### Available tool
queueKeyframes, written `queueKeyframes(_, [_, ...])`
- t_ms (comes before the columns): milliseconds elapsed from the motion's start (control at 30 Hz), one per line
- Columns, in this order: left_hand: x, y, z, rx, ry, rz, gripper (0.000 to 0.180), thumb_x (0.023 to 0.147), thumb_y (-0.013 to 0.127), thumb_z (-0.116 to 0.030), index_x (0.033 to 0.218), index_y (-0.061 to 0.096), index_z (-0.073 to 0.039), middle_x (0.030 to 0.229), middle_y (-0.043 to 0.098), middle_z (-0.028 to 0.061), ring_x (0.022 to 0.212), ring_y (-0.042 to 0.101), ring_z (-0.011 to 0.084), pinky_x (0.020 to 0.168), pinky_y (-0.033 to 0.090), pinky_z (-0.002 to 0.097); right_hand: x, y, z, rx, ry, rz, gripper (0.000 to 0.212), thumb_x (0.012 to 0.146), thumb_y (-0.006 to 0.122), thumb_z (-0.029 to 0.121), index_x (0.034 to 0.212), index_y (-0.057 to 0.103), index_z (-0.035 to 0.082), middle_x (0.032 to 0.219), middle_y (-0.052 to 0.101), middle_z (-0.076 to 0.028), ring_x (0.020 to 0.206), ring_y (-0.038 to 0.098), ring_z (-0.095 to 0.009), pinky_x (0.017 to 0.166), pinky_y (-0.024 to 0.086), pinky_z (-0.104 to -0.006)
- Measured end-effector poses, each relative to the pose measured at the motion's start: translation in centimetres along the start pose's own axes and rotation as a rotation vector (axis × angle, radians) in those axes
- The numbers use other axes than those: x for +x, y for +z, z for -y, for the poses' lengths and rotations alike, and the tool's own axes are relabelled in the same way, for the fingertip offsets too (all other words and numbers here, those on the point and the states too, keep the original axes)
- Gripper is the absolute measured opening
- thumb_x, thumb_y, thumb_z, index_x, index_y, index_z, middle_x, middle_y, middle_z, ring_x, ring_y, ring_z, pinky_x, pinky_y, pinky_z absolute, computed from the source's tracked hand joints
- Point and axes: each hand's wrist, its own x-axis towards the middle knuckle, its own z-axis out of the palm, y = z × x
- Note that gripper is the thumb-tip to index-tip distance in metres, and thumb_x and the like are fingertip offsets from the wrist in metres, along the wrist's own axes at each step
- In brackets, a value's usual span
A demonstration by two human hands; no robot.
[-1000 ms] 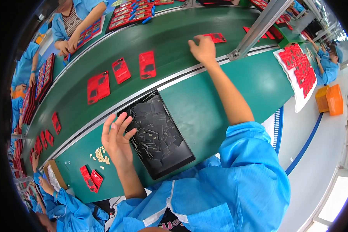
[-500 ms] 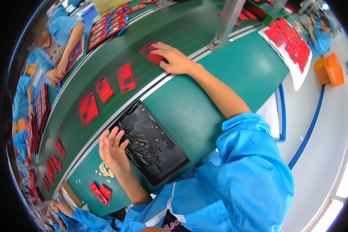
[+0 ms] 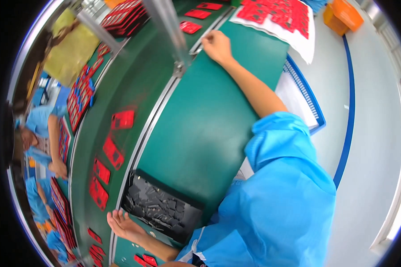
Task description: The person assembles electronic components by hand, placing small black electronic components into red plastic housings on a factory production line.
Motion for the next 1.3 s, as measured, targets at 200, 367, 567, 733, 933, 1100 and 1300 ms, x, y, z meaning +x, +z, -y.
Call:
queueKeyframes(200, [1.1,-0.1,1.1,0.142,0.061,0.074,0.04,0.107,0.055,-0.028,0.13,0.057,0.005,0.103,0.066,0.0108,0.088,0.062,0.0177,0.071,0.048,0.0266,4.8,5.5,-1.5,-0.28,0.047,0.073,0.071,0.075,0.08,0.053,0.124,0.067,0.003,0.132,0.06,-0.021,0.125,0.053,-0.039,0.106,0.044,-0.0489])
queueKeyframes(367, [0.6,0.3,1.4,0.17,0.071,0.058,0.038,0.108,0.052,-0.027,0.13,0.057,0.003,0.103,0.064,0.0084,0.086,0.061,0.0168,0.074,0.047,0.0271,5.2,5.9,-0.9,-0.518,0.097,0.238,0.069,0.074,0.078,0.064,0.12,0.075,0.013,0.136,0.057,-0.013,0.129,0.047,-0.032,0.106,0.041,-0.0486])
queueKeyframes(567, [-0.6,2.0,1.2,0.016,0.094,0.038,0.029,0.106,0.056,-0.019,0.123,0.059,0.004,0.092,0.065,0.011,0.078,0.061,0.0183,0.067,0.051,0.0301,6.3,0.9,-4.1,0.173,0.339,0.231,0.056,0.076,0.086,0.048,0.107,0.076,0.002,0.086,0.076,-0.011,0.08,0.072,-0.017,0.073,0.057,-0.0323])
queueKeyframes(733, [-1.1,1.0,0.3,-0.046,0.096,0.159,0.026,0.104,0.057,-0.016,0.12,0.058,0.004,0.089,0.067,0.017,0.076,0.065,0.0225,0.065,0.054,0.0307,-2.3,-7.8,1.5,0.893,0.426,0.01,0.045,0.094,0.073,0.007,0.134,0.058,-0.005,0.123,0.07,-0.013,0.114,0.068,-0.022,0.091,0.053,-0.0372])
queueKeyframes(933, [-1.8,1.2,-2.6,-0.003,-0.058,0.342,0.044,0.109,0.046,-0.032,0.123,0.057,0.009,0.097,0.07,0.0227,0.078,0.072,0.028,0.058,0.059,0.0319,-15.2,-15.2,16.1,0.814,-0.001,0.597,0.077,0.079,0.088,0.017,0.143,0.052,-0.007,0.139,0.06,-0.019,0.129,0.058,-0.03,0.109,0.048,-0.0428])
queueKeyframes(1100, [-1.5,2.6,-3.2,-0.087,-0.344,0.805,0.051,0.108,0.048,-0.036,0.132,0.055,0.008,0.111,0.072,0.0238,0.086,0.073,0.0223,0.066,0.06,0.0283,-19.7,-10.7,28.3,0.72,-0.476,1.411,0.077,0.072,0.088,0.012,0.142,0.057,0.002,0.126,0.067,-0.016,0.107,0.066,-0.031,0.089,0.054,-0.0386])
queueKeyframes(1300, [-3.1,-1.8,-3.0,-0.011,-0.408,0.646,0.019,0.1,0.061,-0.001,0.116,0.066,0.009,0.096,0.076,0.0118,0.082,0.07,0.0107,0.074,0.054,0.0227,-20.8,-7.4,32.7,0.76,-0.226,1.515,0.058,0.082,0.081,0.007,0.136,0.061,0.003,0.103,0.071,-0.007,0.082,0.065,-0.019,0.07,0.051,-0.0306])
